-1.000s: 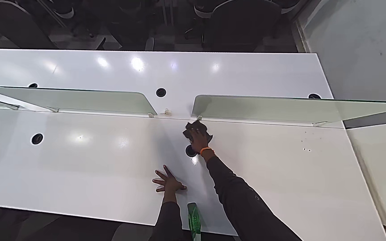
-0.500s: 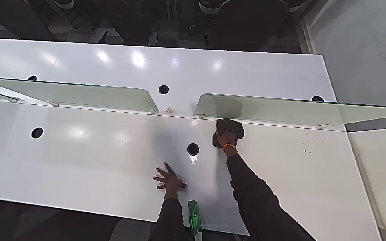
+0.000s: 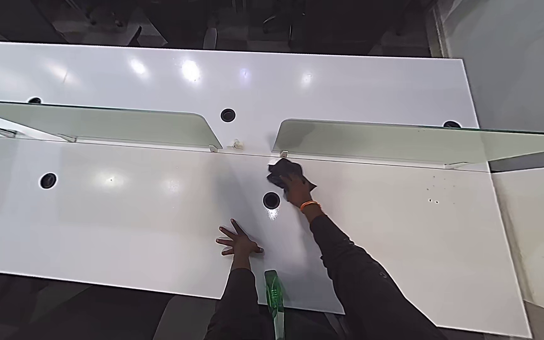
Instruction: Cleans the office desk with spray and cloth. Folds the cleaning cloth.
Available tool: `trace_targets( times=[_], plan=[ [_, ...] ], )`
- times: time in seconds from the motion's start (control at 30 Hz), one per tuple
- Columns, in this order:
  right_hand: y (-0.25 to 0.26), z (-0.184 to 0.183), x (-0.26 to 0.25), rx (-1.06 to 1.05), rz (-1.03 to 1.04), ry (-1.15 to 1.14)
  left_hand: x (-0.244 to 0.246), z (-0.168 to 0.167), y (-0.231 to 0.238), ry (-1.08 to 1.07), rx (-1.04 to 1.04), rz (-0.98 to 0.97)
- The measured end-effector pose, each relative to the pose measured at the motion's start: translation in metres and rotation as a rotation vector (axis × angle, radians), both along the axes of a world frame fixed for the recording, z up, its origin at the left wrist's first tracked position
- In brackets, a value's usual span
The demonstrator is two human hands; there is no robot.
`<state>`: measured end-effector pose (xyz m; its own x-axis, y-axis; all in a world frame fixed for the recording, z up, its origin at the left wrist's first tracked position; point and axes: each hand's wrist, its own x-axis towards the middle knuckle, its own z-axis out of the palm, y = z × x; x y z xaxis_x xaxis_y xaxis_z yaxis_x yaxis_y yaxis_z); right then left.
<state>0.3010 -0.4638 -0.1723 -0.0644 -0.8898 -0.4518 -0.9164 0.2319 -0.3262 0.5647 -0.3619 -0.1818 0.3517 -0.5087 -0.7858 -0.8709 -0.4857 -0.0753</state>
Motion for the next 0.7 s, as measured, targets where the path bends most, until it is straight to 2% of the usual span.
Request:
trace_targets(
  times=[0.1,0.17,0.23,0.3,0.37,0.5,0.6,0.7],
  plan=[
    [0.039,-0.003,-0.051,-0.017,-0.181,0.092,-0.002,0.001,-0.001,-0.005,-0.002,-0.014],
    [0.071,0.0,-0.06,-0.013,-0.267,0.134,-0.001,-0.001,0.0,-0.013,-0.011,-0.011],
    [0.106,-0.001,-0.044,-0.02,-0.323,0.154,0.0,-0.004,0.003,-0.018,-0.017,-0.011],
    [0.136,-0.001,-0.007,-0.014,-0.323,0.156,-0.002,-0.005,0.002,-0.018,-0.005,-0.009],
    [0.163,-0.001,0.042,-0.032,-0.207,0.097,0.0,-0.007,0.001,-0.014,-0.005,-0.006],
    [0.184,-0.001,0.11,0.026,0.267,-0.089,0.004,-0.009,0.002,0.024,-0.017,0.008],
    [0.153,-0.002,0.11,0.049,0.501,-0.148,0.005,-0.005,0.002,0.041,-0.026,0.017],
    [0.104,-0.004,0.093,-0.029,0.515,-0.093,0.002,-0.006,0.001,0.025,-0.014,0.01]
  ],
)
